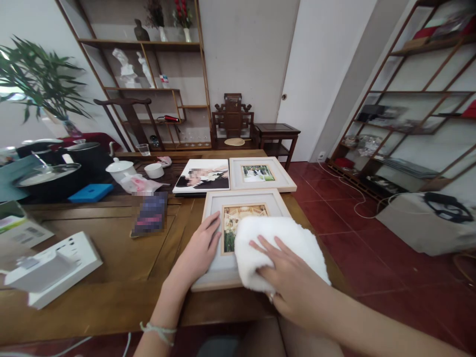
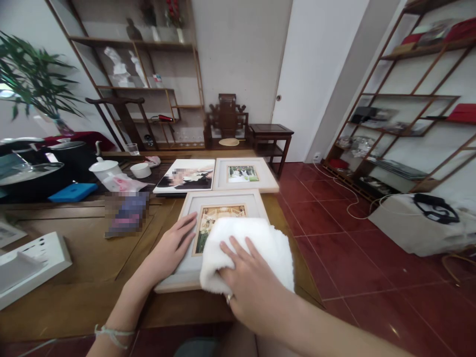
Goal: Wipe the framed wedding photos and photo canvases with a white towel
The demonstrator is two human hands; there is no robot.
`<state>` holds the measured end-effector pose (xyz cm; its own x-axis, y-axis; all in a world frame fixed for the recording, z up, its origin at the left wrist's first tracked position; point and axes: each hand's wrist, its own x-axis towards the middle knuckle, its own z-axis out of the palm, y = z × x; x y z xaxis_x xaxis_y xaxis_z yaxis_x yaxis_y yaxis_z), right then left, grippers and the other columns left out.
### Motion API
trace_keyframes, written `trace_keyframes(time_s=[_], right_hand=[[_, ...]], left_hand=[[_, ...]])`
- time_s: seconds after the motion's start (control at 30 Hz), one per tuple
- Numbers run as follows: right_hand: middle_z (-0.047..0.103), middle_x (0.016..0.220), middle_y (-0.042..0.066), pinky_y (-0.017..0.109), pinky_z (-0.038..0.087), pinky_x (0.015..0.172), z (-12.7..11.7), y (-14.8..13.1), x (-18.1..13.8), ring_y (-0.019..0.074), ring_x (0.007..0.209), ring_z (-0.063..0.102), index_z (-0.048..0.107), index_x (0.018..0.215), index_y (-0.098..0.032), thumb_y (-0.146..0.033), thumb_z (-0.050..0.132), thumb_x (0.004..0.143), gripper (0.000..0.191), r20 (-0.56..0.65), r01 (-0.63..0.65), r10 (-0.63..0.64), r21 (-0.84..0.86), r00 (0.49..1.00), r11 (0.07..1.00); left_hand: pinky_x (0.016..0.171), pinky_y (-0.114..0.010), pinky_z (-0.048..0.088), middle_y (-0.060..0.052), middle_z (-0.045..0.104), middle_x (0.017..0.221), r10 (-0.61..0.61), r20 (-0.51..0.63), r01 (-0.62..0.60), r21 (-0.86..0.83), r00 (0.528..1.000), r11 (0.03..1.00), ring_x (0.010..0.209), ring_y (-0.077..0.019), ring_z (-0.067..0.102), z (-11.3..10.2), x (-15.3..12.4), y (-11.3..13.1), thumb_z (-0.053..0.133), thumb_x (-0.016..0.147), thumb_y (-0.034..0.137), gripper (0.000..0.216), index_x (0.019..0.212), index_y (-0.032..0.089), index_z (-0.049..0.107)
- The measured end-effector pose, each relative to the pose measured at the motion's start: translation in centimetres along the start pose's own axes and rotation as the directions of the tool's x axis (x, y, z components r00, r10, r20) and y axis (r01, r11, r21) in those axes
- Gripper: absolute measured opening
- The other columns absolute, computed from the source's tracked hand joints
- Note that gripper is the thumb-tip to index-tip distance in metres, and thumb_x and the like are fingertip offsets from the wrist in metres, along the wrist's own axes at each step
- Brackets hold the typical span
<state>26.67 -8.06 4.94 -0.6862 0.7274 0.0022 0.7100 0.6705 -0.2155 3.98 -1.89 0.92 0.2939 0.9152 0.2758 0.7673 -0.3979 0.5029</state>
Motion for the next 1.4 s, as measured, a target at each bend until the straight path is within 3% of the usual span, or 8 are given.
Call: trace_keyframes(time_s=[0.23,0.33,0.47,0.7,0.83,1.17,1.3,1.4], right_hand=[[0.039,0.142,0.012,0.056,0.014,0.109,-0.2,7.4,7.1,0.0327,0.137,0.017,0.062,0.113,-0.015,-0.009,0.052,0.073,0.041,-0.267,-0.09,0.031,-0.213,0.963,0.973],[0.036,0.144,0.012,0.058,0.014,0.108,-0.5,8.8,9.0,0.0342,0.136,0.016,0.059,0.117,-0.012,-0.008,0.05,0.074,0.043,-0.249,-0.063,-0.001,-0.247,0.968,0.967],[0.039,0.142,0.014,0.054,0.017,0.108,-0.2,7.6,8.0,0.0313,0.135,0.023,0.061,0.113,-0.011,-0.008,0.047,0.076,0.04,-0.146,0.059,-0.087,-0.185,0.985,0.981],[0.059,0.122,0.013,0.046,0.026,0.107,-1.7,1.0,0.7,0.0253,0.128,0.038,0.065,0.098,-0.019,-0.011,0.048,0.076,0.029,0.034,0.1,-0.103,0.067,0.994,0.993],[0.055,0.129,0.006,0.042,0.024,0.11,-1.6,-1.0,-0.8,0.0215,0.13,0.037,0.064,0.099,-0.025,-0.013,0.05,0.077,0.03,0.012,0.13,-0.135,0.186,0.991,0.974],[0.031,0.147,0.013,0.055,0.014,0.11,0.2,7.4,8.4,0.0323,0.137,0.013,0.056,0.121,-0.01,-0.008,0.047,0.079,0.043,-0.234,-0.018,-0.026,-0.183,0.972,0.983],[0.029,0.147,0.011,0.061,0.008,0.108,-0.3,8.3,11.1,0.0359,0.137,0.007,0.058,0.119,-0.01,-0.008,0.05,0.077,0.042,-0.19,0.031,-0.076,-0.227,0.979,0.973],[0.037,0.144,0.009,0.059,0.013,0.107,-0.2,7.0,10.1,0.0337,0.137,0.013,0.061,0.115,-0.014,-0.01,0.048,0.08,0.037,-0.126,0.105,-0.128,-0.175,0.984,0.979]], left_hand=[[0.108,-0.041,0.032,-0.011,0.044,0.14,0.005,0.003,-0.005,0.002,1.0,1.0,0.128,-0.0236,0.042,-0.2,0.0,0.1,0.036,0.09,0.026,0.04,0.125,0.015,0.053],[0.108,-0.04,0.032,-0.012,0.043,0.141,-0.003,0.012,0.002,0.008,1.0,1.0,0.128,-0.0237,0.041,-0.3,0.0,0.1,0.035,0.091,0.027,0.041,0.125,0.013,0.053],[0.108,-0.04,0.032,-0.013,0.044,0.14,0.0,-0.002,0.0,0.009,1.0,1.0,0.128,-0.0238,0.042,-0.1,0.0,0.0,0.035,0.09,0.027,0.041,0.124,0.012,0.053],[0.108,-0.041,0.033,-0.012,0.046,0.138,0.012,-0.029,-0.011,0.011,1.0,1.0,0.127,-0.024,0.043,0.2,0.1,-0.2,0.035,0.09,0.026,0.04,0.123,0.014,0.055],[0.108,-0.041,0.033,-0.012,0.045,0.139,0.017,-0.017,-0.017,0.013,1.0,1.0,0.128,-0.0235,0.043,0.1,0.0,-0.1,0.035,0.09,0.025,0.04,0.124,0.015,0.053],[0.109,-0.039,0.031,-0.014,0.042,0.141,-0.001,0.022,0.001,0.015,1.0,1.0,0.129,-0.0239,0.041,-0.4,0.0,0.3,0.034,0.09,0.026,0.042,0.124,0.01,0.053],[0.109,-0.038,0.031,-0.015,0.042,0.14,-0.003,0.017,0.003,0.006,1.0,1.0,0.129,-0.0236,0.041,-0.4,0.0,0.2,0.033,0.091,0.026,0.043,0.124,0.008,0.052],[0.109,-0.039,0.031,-0.013,0.044,0.14,0.008,0.002,-0.008,-0.004,1.0,1.0,0.128,-0.0235,0.042,-0.2,0.1,0.1,0.035,0.09,0.025,0.041,0.123,0.011,0.053]])
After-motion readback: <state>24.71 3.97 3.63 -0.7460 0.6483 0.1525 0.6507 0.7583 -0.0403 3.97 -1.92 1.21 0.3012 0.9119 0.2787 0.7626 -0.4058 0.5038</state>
